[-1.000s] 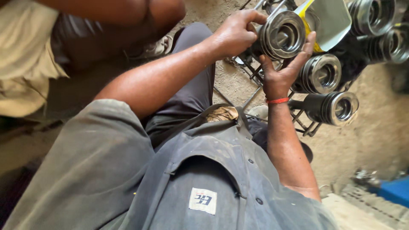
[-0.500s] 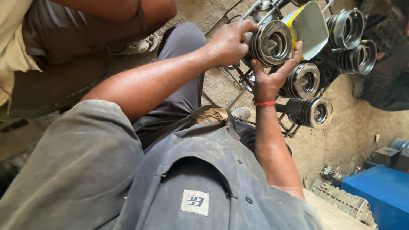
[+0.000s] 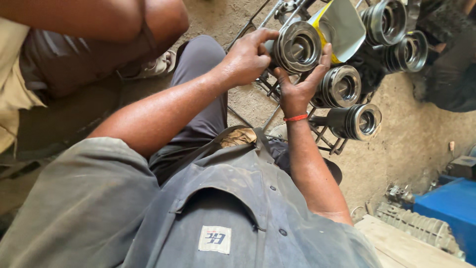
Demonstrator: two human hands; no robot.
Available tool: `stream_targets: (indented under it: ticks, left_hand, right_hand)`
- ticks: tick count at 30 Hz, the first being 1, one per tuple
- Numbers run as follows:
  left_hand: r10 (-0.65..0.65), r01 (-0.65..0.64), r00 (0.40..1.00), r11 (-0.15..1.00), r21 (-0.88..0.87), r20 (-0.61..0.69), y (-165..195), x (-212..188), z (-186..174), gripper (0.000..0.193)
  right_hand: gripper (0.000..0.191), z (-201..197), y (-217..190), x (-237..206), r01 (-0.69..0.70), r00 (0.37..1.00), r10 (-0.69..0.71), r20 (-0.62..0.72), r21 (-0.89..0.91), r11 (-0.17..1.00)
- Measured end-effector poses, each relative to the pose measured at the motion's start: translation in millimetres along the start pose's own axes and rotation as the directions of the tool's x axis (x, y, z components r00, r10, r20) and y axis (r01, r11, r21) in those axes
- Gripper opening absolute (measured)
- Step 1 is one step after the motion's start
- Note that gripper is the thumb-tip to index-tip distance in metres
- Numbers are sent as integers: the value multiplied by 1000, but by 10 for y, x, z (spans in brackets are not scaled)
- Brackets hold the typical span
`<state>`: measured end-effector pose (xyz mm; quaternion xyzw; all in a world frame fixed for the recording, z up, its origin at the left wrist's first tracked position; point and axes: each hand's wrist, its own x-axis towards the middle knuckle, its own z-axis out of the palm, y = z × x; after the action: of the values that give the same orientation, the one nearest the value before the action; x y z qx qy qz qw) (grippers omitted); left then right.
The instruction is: The person sits on the floor and installs piston rings onto a piston held in a metal rack. They use a small white tool to compress and seat the rings, then place the finished piston back on the rack.
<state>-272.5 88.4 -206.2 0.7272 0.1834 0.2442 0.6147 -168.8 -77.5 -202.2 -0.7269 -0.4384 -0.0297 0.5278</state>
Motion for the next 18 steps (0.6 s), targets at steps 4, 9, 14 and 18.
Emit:
stream_targets:
  ticks: [4, 9, 14, 18]
  left_hand:
    - [-37, 37, 999, 999, -20, 22, 5, -7, -33, 53]
    - [-70, 75, 995, 995, -62, 66, -8, -2, -60, 52]
    - [-58, 61, 997, 996, -64, 60, -7, -9, -65, 51]
    - [-58, 61, 997, 996, -65, 56, 14, -12, -77, 51]
  right_hand:
    - [120, -25, -47, -54, 1, 1000, -1, 7, 8, 1000]
    - [117, -28, -31, -100, -94, 995, 96, 6, 253, 963]
    - [115, -26, 1, -79, -69, 997, 73, -10, 209, 975]
    - [114, -24, -9, -52, -69, 997, 74, -12, 240, 968]
